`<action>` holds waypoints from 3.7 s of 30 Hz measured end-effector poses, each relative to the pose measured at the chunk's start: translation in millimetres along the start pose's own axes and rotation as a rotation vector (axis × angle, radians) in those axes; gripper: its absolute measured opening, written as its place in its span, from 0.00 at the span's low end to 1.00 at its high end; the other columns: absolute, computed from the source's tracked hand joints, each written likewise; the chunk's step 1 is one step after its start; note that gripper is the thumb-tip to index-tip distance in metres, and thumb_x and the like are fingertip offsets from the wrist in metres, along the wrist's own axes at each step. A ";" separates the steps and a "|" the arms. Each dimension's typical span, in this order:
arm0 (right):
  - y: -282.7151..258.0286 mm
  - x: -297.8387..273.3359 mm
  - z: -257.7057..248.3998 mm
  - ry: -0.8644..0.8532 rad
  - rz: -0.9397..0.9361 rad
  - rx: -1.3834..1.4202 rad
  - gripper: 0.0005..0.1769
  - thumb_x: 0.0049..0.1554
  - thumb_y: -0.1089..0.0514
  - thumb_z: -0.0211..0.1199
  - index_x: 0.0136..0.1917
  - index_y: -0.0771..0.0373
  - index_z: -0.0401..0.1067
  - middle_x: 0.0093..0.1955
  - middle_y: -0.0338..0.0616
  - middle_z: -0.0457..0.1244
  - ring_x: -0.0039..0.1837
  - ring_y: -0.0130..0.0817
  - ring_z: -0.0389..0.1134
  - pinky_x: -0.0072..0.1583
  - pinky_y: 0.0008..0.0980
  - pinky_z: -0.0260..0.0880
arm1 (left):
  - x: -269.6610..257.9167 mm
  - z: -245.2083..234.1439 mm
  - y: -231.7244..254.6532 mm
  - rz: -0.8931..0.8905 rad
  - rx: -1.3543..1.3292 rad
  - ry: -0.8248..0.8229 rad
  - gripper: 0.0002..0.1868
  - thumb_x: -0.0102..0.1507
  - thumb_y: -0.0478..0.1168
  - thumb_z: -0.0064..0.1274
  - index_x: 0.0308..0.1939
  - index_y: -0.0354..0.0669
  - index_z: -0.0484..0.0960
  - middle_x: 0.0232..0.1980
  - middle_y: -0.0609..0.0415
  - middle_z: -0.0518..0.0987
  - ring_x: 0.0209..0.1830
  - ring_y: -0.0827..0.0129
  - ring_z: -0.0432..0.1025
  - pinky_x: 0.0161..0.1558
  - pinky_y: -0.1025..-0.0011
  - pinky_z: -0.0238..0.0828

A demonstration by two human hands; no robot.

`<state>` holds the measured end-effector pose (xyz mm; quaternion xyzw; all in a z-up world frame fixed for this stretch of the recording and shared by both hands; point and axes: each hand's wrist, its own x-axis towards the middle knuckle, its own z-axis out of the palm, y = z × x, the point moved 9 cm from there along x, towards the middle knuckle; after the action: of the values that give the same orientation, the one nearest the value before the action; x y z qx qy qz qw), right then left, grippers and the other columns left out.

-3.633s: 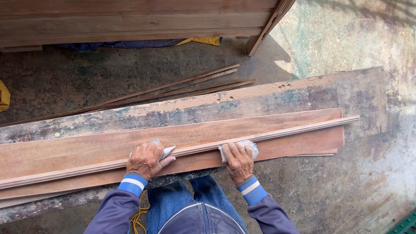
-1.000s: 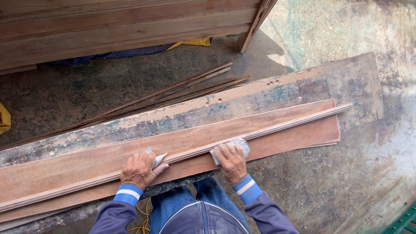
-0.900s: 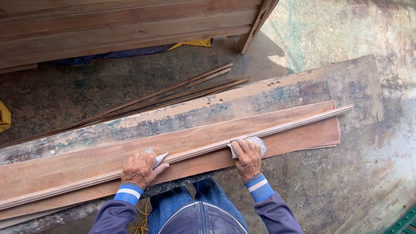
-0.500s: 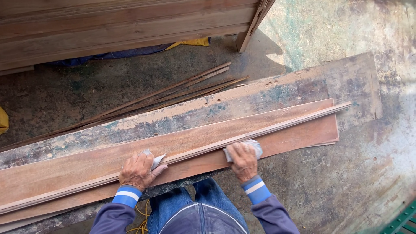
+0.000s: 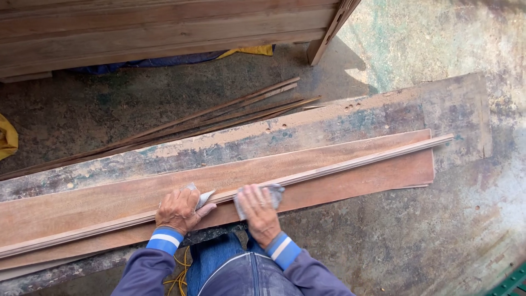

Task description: The person is sanding a thin piece of wood with sandpaper.

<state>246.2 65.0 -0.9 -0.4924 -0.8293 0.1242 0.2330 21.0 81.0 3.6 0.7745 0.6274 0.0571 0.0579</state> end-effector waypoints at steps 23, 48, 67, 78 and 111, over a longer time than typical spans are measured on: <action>74.0 -8.5 -20.3 0.117 -0.106 0.026 0.29 0.62 0.67 0.56 0.76 0.57 0.65 0.80 0.47 0.57 0.82 0.41 0.55 0.84 0.47 0.44 | 11.3 -5.2 7.4 -0.037 0.070 -0.014 0.29 0.54 0.69 0.55 0.30 0.46 0.79 0.30 0.52 0.77 0.32 0.59 0.73 0.36 0.61 0.70; 26.0 12.7 -2.3 0.144 0.089 0.053 0.36 0.58 0.73 0.52 0.79 0.61 0.58 0.82 0.50 0.52 0.84 0.47 0.49 0.83 0.51 0.39 | 17.4 -8.2 7.6 -0.003 0.020 -0.004 0.29 0.57 0.69 0.53 0.26 0.47 0.76 0.27 0.51 0.76 0.29 0.57 0.73 0.34 0.60 0.72; 88.7 2.0 -32.0 0.164 0.032 0.074 0.29 0.59 0.69 0.57 0.73 0.57 0.68 0.76 0.45 0.60 0.80 0.42 0.57 0.82 0.47 0.45 | 24.4 17.9 -6.4 -0.240 -0.056 -0.451 0.31 0.62 0.71 0.41 0.29 0.49 0.77 0.30 0.48 0.81 0.36 0.55 0.78 0.41 0.57 0.76; 79.0 12.6 -54.9 0.218 0.183 0.062 0.31 0.58 0.69 0.58 0.74 0.58 0.66 0.77 0.50 0.59 0.80 0.49 0.56 0.81 0.51 0.46 | 6.5 15.4 6.7 -0.140 0.057 -0.245 0.29 0.60 0.71 0.45 0.27 0.50 0.77 0.29 0.54 0.80 0.33 0.62 0.76 0.37 0.62 0.74; 141.5 -10.9 -41.1 0.179 0.058 0.032 0.26 0.62 0.71 0.51 0.71 0.54 0.70 0.74 0.46 0.63 0.79 0.44 0.59 0.80 0.49 0.51 | 1.0 10.7 12.0 -0.086 0.142 -0.059 0.30 0.54 0.71 0.51 0.29 0.48 0.81 0.30 0.56 0.79 0.33 0.64 0.75 0.35 0.64 0.71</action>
<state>378.9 123.1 -30.1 -0.5215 -0.7886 0.0997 0.3102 34.5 79.3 -5.0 0.7504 0.6605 -0.0128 0.0234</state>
